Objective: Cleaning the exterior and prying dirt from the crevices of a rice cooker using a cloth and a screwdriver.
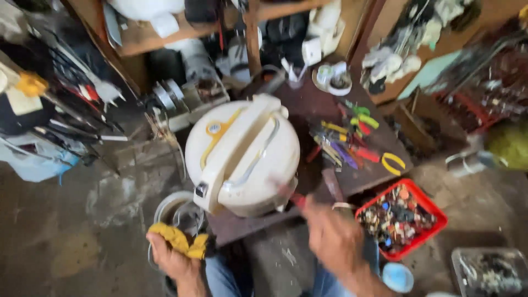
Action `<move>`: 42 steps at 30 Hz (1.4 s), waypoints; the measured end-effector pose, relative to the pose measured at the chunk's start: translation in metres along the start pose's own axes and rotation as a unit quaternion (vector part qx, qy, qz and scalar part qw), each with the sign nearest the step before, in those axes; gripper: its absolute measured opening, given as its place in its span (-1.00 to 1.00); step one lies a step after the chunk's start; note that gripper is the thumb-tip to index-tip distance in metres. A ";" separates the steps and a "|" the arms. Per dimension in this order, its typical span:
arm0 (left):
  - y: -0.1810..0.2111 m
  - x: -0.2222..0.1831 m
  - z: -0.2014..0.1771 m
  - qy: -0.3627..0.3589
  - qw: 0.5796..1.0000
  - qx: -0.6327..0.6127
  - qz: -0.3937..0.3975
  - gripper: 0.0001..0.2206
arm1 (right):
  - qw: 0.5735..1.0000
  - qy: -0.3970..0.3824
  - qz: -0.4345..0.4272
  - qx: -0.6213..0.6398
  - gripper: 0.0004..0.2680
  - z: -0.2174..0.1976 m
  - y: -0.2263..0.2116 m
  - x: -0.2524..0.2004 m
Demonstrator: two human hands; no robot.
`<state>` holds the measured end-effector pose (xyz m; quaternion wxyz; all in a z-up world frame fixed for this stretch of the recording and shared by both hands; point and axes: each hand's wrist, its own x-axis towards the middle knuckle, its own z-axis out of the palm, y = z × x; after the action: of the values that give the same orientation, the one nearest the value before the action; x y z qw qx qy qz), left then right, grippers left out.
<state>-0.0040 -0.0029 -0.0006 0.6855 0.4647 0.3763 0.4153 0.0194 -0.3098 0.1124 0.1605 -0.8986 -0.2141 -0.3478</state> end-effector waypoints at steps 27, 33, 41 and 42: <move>0.004 -0.015 0.011 -0.057 0.998 -0.010 0.039 -0.60 | 0.899 0.011 0.227 0.374 -0.83 0.106 0.063 -0.023; 0.002 -0.016 0.011 -0.065 0.995 -0.063 0.038 -0.65 | 0.850 -0.088 0.218 0.472 -0.70 0.133 0.118 0.057; 0.004 -0.015 0.016 -0.099 0.991 -0.080 0.037 -0.65 | 0.855 -0.127 0.165 0.475 -0.88 0.140 0.138 0.096; 0.004 -0.019 0.013 -0.100 0.991 -0.079 0.035 -0.65 | 0.855 -0.127 0.168 0.474 -0.88 0.125 0.136 0.096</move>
<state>-0.0003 -0.0232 0.0090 0.7391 0.4615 0.2555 0.4188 0.2210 -0.3455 0.0714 0.5947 -0.7721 -0.2172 -0.0546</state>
